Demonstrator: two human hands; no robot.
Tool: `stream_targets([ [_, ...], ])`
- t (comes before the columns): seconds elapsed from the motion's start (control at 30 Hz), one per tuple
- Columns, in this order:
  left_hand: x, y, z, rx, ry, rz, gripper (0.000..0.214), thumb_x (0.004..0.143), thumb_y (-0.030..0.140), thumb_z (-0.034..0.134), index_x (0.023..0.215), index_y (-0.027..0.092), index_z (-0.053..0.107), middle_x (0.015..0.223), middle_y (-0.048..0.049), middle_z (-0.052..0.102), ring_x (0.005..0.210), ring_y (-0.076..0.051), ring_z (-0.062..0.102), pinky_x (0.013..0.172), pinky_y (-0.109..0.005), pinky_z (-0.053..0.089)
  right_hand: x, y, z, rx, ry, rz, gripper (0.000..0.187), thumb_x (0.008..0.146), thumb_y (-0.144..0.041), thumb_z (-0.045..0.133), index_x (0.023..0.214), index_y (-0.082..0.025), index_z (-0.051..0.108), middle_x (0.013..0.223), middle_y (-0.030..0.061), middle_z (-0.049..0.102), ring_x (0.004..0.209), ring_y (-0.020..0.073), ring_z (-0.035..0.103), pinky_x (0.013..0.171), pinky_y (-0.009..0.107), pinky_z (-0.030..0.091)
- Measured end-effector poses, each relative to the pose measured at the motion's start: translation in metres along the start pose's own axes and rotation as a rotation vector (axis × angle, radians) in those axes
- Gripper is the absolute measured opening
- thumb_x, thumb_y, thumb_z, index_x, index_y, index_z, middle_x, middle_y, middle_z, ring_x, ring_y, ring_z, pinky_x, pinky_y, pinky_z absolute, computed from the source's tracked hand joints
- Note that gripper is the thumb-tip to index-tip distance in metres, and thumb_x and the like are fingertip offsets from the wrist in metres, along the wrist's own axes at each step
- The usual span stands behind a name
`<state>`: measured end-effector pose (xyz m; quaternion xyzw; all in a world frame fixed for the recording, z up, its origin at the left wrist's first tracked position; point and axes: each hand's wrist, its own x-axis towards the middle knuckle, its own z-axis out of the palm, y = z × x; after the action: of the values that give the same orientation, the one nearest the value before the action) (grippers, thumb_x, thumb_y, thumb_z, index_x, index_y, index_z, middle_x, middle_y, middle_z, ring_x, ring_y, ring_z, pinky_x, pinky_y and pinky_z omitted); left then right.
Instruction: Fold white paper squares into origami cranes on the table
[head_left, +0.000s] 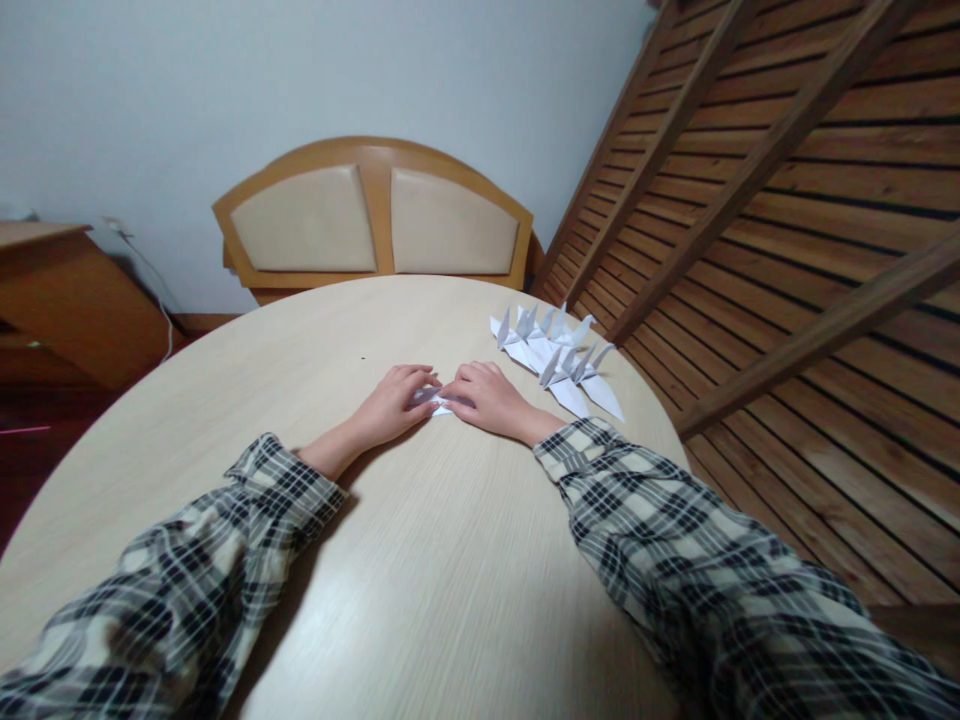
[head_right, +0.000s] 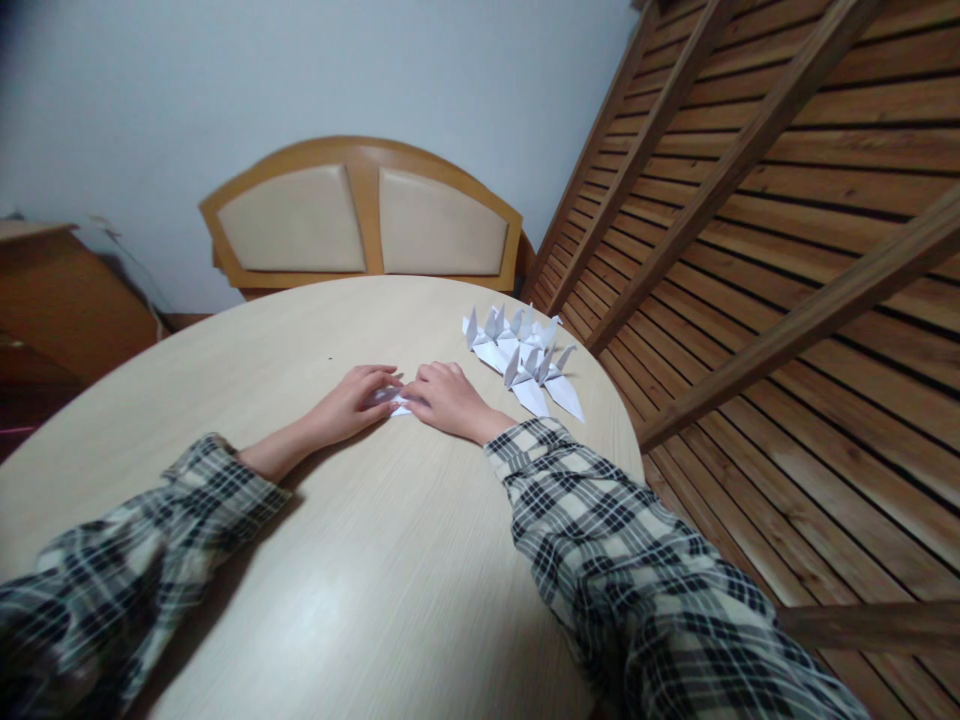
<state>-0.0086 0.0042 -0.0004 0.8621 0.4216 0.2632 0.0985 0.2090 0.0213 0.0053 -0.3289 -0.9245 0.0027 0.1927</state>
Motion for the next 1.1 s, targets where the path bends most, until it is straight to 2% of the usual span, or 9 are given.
stream_targets([
  [0.17,0.0002,0.0025,-0.0014,-0.009,-0.011,-0.013,0.020,0.089,0.027,0.059,0.105,0.019,0.064,0.126,-0.0126,0.059,0.121,-0.026,0.051,0.104,-0.048,0.040,0.0011,-0.0006,0.0009,0.017,0.029,0.047,0.019,0.093,-0.034,0.055,0.100,-0.018,0.063,0.094,0.0063,0.062,0.094,0.0211,0.051,0.083,0.033,0.029],
  [0.27,0.0004,0.0023,-0.0012,-0.029,-0.009,-0.023,0.018,0.087,0.028,0.060,0.102,0.019,0.065,0.124,-0.0120,0.060,0.119,-0.026,0.053,0.103,-0.048,0.040,0.0012,-0.0001,0.0020,0.051,0.050,0.064,0.020,0.091,-0.032,0.057,0.104,-0.018,0.060,0.098,0.0066,0.064,0.096,0.0211,0.053,0.084,0.033,0.029],
  [0.73,0.0005,0.0006,-0.0001,-0.060,-0.007,-0.043,0.019,0.087,0.033,0.060,0.093,0.016,0.065,0.122,-0.0140,0.061,0.116,-0.028,0.055,0.102,-0.048,0.042,0.0014,-0.0012,-0.0006,0.027,0.006,0.045,0.021,0.095,-0.034,0.053,0.096,-0.019,0.068,0.095,0.0060,0.064,0.097,0.0203,0.052,0.085,0.034,0.029],
  [0.93,0.0011,0.0054,-0.0050,0.129,-0.030,-0.007,0.025,0.089,0.037,0.057,0.093,0.013,0.063,0.123,-0.0193,0.061,0.116,-0.031,0.054,0.101,-0.048,0.044,0.0010,-0.0023,-0.0015,-0.004,0.007,0.041,0.019,0.094,-0.032,0.053,0.097,-0.019,0.066,0.096,0.0059,0.063,0.098,0.0208,0.052,0.084,0.034,0.029],
  [1.1,0.0005,0.0053,-0.0056,0.322,-0.024,-0.010,0.032,0.090,0.044,0.056,0.099,0.014,0.062,0.125,-0.0182,0.060,0.119,-0.032,0.053,0.100,-0.048,0.044,0.0003,-0.0032,-0.0023,-0.071,0.018,0.048,0.016,0.091,-0.030,0.054,0.097,-0.019,0.065,0.096,0.0066,0.063,0.097,0.0223,0.052,0.082,0.035,0.028],
])
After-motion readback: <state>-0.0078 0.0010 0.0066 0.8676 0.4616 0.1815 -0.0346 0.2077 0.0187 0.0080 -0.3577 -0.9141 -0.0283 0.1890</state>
